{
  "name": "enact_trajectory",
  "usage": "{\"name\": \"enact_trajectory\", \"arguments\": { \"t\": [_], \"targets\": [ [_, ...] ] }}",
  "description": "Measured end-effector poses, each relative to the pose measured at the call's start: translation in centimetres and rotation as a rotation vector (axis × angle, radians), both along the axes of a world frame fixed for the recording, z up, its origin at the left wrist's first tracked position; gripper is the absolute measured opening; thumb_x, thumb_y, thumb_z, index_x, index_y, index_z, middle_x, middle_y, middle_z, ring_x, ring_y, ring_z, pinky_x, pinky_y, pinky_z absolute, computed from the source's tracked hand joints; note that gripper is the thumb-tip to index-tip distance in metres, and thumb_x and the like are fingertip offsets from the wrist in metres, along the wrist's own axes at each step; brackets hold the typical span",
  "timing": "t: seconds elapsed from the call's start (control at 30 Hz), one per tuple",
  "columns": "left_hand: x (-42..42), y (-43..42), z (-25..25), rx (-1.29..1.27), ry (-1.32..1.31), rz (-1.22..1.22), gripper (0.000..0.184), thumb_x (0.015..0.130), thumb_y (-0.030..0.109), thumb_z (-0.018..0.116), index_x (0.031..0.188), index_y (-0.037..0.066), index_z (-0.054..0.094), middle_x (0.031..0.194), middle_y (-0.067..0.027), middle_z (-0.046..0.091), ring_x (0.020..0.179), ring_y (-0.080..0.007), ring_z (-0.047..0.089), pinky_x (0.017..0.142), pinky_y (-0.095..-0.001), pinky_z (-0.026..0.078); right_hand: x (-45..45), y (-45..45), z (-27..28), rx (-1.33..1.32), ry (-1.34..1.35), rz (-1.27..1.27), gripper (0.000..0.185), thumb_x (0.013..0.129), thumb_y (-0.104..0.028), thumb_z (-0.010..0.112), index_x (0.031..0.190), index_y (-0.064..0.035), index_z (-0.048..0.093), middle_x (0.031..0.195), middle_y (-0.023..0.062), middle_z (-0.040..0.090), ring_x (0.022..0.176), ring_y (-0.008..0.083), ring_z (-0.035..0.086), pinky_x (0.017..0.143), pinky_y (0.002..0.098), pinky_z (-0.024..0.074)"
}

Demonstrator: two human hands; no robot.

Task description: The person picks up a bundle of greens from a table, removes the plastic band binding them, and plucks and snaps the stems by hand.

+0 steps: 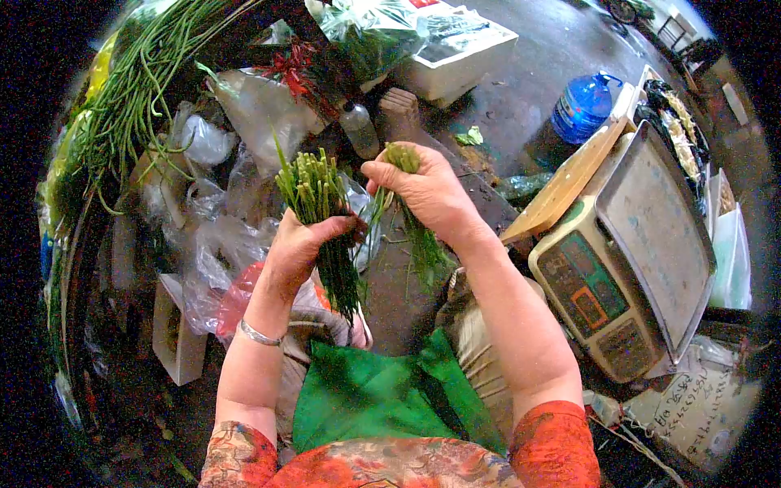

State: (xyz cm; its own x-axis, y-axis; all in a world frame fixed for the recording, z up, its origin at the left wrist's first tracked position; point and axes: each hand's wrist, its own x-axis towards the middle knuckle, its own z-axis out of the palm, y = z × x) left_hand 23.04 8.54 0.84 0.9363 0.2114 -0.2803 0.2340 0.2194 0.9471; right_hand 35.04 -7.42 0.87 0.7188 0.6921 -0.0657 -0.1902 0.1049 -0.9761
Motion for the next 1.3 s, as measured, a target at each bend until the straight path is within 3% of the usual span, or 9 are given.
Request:
{"name": "enact_trajectory", "arguments": {
  "t": [0.13, 0.3, 0.37, 0.43, 0.8, 0.97, 1.07, 1.17, 1.3],
  "targets": [
    [0.1, -0.3, 0.5, 0.091, 0.019, -0.033, 0.019, 0.075, 0.003, 0.067, 0.094, 0.002, 0.063, 0.078, -0.0058, 0.066, 0.065, -0.0151, 0.061, 0.06, -0.0272, 0.049, -0.5, 0.6, -0.6, 0.044, 0.028, 0.032, 0.011, 0.083, -0.011, 0.071, 0.088, -0.0028, 0.065, 0.08, -0.0006, 0.064, 0.072, 0.0075, 0.055, 0.068, 0.0242, 0.0459],
    [0.3, -0.7, 1.0, 0.06, 0.0, -0.046, 0.019, 0.075, 0.001, 0.067, 0.094, 0.001, 0.061, 0.081, -0.0051, 0.065, 0.068, -0.0146, 0.062, 0.06, -0.0264, 0.049, -0.6, 0.7, -1.3, 0.061, 0.03, 0.135, 0.014, 0.082, -0.011, 0.071, 0.091, -0.0016, 0.066, 0.083, -0.0005, 0.065, 0.076, 0.0076, 0.057, 0.07, 0.0242, 0.0466],
    [0.3, -0.6, 0.6, 0.059, 0.002, -0.046, 0.019, 0.076, 0.0, 0.066, 0.094, 0.0, 0.061, 0.082, -0.0047, 0.064, 0.071, -0.0143, 0.063, 0.06, -0.026, 0.05, -0.6, 0.3, -0.4, 0.024, 0.002, 0.072, 0.01, 0.085, -0.013, 0.068, 0.088, -0.004, 0.065, 0.076, -0.0052, 0.06, 0.07, 0.0035, 0.052, 0.065, 0.0206, 0.0426],
    [0.2, -0.4, 0.1, -0.07, 0.013, 0.057, 0.02, 0.077, 0.004, 0.068, 0.095, 0.003, 0.06, 0.08, -0.0058, 0.065, 0.07, -0.0169, 0.064, 0.062, -0.0283, 0.053, -0.4, -0.1, 0.4, -0.032, 0.071, -0.002, 0.01, 0.086, -0.016, 0.068, 0.088, -0.0069, 0.065, 0.074, -0.0047, 0.06, 0.069, 0.0037, 0.053, 0.063, 0.0206, 0.0428],
    [-0.3, 0.4, 0.1, -0.039, 0.003, 0.037, 0.019, 0.079, 0.006, 0.067, 0.096, 0.002, 0.06, 0.08, -0.0079, 0.065, 0.069, -0.019, 0.065, 0.062, -0.0288, 0.053, -0.1, -0.1, -0.1, 0.028, 0.001, -0.016, 0.008, 0.088, -0.017, 0.065, 0.09, -0.0091, 0.063, 0.078, -0.0038, 0.061, 0.071, 0.0032, 0.052, 0.065, 0.0193, 0.042],
    [0.0, 0.7, -0.3, 0.016, -0.028, 0.014, 0.018, 0.08, 0.006, 0.064, 0.097, 0.002, 0.06, 0.086, -0.0112, 0.066, 0.079, -0.021, 0.066, 0.069, -0.0324, 0.053, 1.0, -0.6, -0.5, 0.129, 0.064, -0.108, 0.009, 0.089, -0.015, 0.06, 0.094, -0.0071, 0.06, 0.085, 0.002, 0.065, 0.074, 0.0065, 0.055, 0.069, 0.0209, 0.0451],
    [-0.1, 0.9, -0.7, -0.024, -0.035, 0.017, 0.02, 0.079, 0.006, 0.063, 0.098, 0.0, 0.061, 0.089, -0.0125, 0.066, 0.084, -0.0225, 0.066, 0.074, -0.0337, 0.053, 0.9, -0.8, 0.1, 0.124, 0.139, -0.127, 0.011, 0.087, -0.016, 0.061, 0.086, -0.0062, 0.063, 0.079, 0.0022, 0.065, 0.069, 0.0092, 0.057, 0.063, 0.0224, 0.046],
    [-0.3, 1.0, -0.3, -0.101, -0.022, -0.059, 0.025, 0.078, 0.006, 0.063, 0.102, -0.001, 0.06, 0.092, -0.0132, 0.065, 0.086, -0.0229, 0.065, 0.076, -0.0339, 0.053, 0.5, -0.8, 0.6, 0.155, 0.185, -0.04, 0.009, 0.089, -0.013, 0.058, 0.094, -0.0066, 0.06, 0.083, 0.0041, 0.065, 0.07, 0.0089, 0.056, 0.067, 0.0228, 0.0478],
    [-0.6, 0.5, 0.5, -0.225, 0.05, -0.109, 0.033, 0.076, 0.004, 0.063, 0.108, -0.002, 0.058, 0.092, -0.0126, 0.065, 0.086, -0.0228, 0.064, 0.075, -0.0338, 0.053, 0.1, -0.4, 0.4, 0.139, 0.137, 0.08, 0.012, 0.089, -0.014, 0.06, 0.097, -0.0052, 0.063, 0.076, 0.0008, 0.061, 0.065, 0.0074, 0.054, 0.06, 0.0206, 0.0455]
  ]
}}
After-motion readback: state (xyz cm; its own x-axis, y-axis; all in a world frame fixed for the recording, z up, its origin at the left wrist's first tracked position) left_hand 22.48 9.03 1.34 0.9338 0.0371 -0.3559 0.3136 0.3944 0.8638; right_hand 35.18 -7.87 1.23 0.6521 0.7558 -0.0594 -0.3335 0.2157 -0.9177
